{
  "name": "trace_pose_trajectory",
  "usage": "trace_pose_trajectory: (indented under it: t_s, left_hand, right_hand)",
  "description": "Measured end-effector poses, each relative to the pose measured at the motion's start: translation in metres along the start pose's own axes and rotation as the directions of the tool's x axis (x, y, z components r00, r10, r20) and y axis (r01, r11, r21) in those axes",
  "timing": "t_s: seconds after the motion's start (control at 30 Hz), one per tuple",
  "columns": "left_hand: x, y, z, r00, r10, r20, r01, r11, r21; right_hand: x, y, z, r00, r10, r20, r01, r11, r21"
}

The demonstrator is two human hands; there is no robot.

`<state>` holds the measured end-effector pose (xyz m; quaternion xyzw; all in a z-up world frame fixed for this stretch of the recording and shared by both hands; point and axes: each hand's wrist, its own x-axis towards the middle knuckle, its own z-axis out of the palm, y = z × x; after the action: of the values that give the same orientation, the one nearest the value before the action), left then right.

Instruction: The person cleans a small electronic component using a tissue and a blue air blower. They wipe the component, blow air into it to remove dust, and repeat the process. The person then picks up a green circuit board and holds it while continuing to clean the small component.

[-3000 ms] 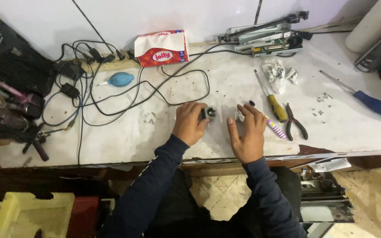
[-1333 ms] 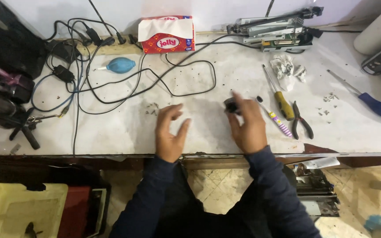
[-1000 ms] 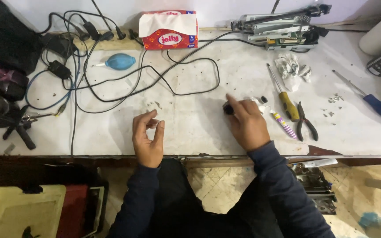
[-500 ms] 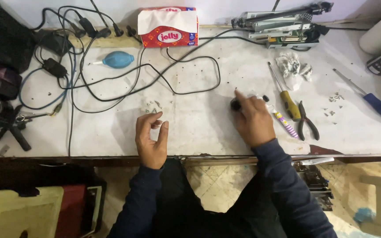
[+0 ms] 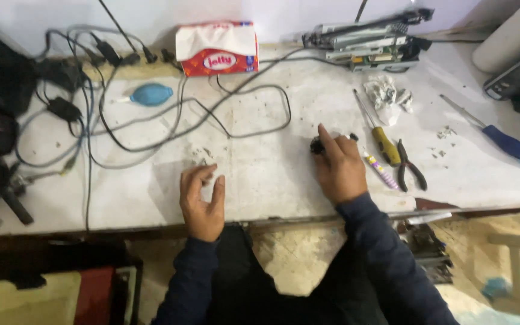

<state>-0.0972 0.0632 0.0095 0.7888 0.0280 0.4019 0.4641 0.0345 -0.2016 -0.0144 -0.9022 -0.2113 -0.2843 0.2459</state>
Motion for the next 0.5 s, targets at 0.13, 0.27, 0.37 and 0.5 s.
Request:
trace_pose_trajectory:
  t_s: [0.13, 0.27, 0.37, 0.5]
  left_hand:
    - [-0.001, 0.001, -0.002, 0.999, -0.036, 0.005, 0.036, 0.999, 0.005]
    - [0.005, -0.009, -0.002, 1.000, 0.018, 0.003, -0.019, 0.999, 0.049]
    - [-0.009, 0.001, -0.003, 0.999, -0.034, -0.006, 0.034, 0.999, 0.039]
    - [-0.004, -0.001, -0.005, 1.000, 0.006, 0.009, -0.007, 0.998, 0.057]
  right_hand:
    - [-0.002, -0.006, -0.001, 0.998, 0.038, 0.044, -0.039, 0.999, 0.019]
    - [0.000, -0.002, 0.012, 0.994, 0.102, 0.031, -0.103, 0.993, 0.051]
    - [-0.011, 0.002, 0.003, 0.987, 0.150, 0.051, -0.150, 0.989, -0.003]
    - [-0.013, 0.017, 0.014, 0.975, 0.209, 0.076, -0.212, 0.977, 0.027]
